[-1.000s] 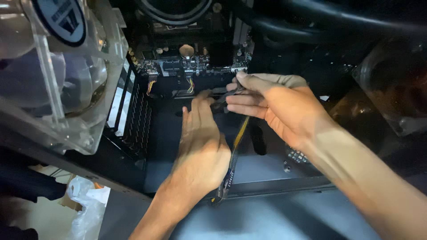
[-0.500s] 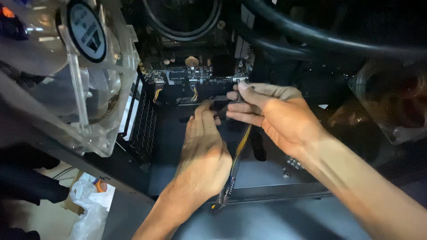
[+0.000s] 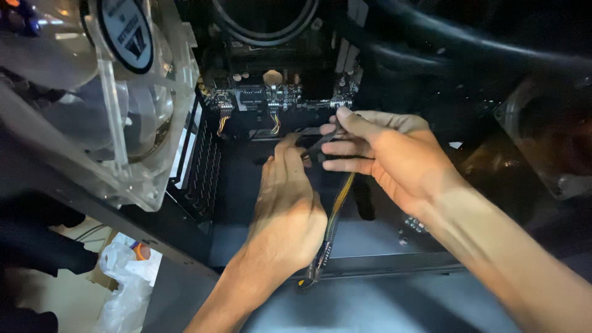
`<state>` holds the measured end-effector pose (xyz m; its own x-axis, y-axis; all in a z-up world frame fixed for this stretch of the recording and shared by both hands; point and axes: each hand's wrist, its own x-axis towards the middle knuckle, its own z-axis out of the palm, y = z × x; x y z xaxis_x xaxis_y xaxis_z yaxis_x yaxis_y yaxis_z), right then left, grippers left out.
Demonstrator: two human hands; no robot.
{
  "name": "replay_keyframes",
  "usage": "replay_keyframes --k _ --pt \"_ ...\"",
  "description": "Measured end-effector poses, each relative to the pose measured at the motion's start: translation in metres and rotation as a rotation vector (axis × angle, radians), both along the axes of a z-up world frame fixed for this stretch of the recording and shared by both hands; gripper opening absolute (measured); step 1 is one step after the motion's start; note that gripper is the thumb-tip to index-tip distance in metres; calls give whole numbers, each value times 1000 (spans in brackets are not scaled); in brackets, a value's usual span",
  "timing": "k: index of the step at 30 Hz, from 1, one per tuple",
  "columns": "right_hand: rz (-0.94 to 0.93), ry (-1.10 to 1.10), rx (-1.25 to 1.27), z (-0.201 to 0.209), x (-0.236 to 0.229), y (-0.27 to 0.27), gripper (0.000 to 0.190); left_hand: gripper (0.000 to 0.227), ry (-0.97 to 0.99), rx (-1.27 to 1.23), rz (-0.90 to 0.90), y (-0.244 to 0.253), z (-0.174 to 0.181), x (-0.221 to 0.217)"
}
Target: The person connects a small front-panel cable to the motherboard inside a computer case. They then lift the case, rotate it to access the rear, and plug a power cable into the back of the unit.
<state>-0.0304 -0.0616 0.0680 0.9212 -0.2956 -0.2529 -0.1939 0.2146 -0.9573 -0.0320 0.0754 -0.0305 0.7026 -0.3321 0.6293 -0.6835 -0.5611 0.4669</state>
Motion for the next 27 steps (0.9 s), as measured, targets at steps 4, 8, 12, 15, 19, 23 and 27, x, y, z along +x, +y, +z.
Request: replay_keyframes --k 4,8,12,15,19,23,27 --pt "-38 24 13 2 1 3 19 68 95 1 23 -1 -4 3" --pt "-29 -32 47 -9 11 -3 19 66 18 36 19 0 -5 3" --pt "-26 -54 63 -7 10 -3 21 53 -56 120 -3 2 -4 1" --pt "-20 -87 34 -12 11 -3 18 62 100 18 11 1 0 -1" --pt "-23 -60 22 -10 4 1 22 70 22 -14 1 3 -2 -2" --pt "-6 11 -29 -3 -12 2 32 48 144 -51 -50 3 1 -1" --pt "-70 -13 -23 -8 -25 1 29 39 163 -199 3 -4 4 -5"
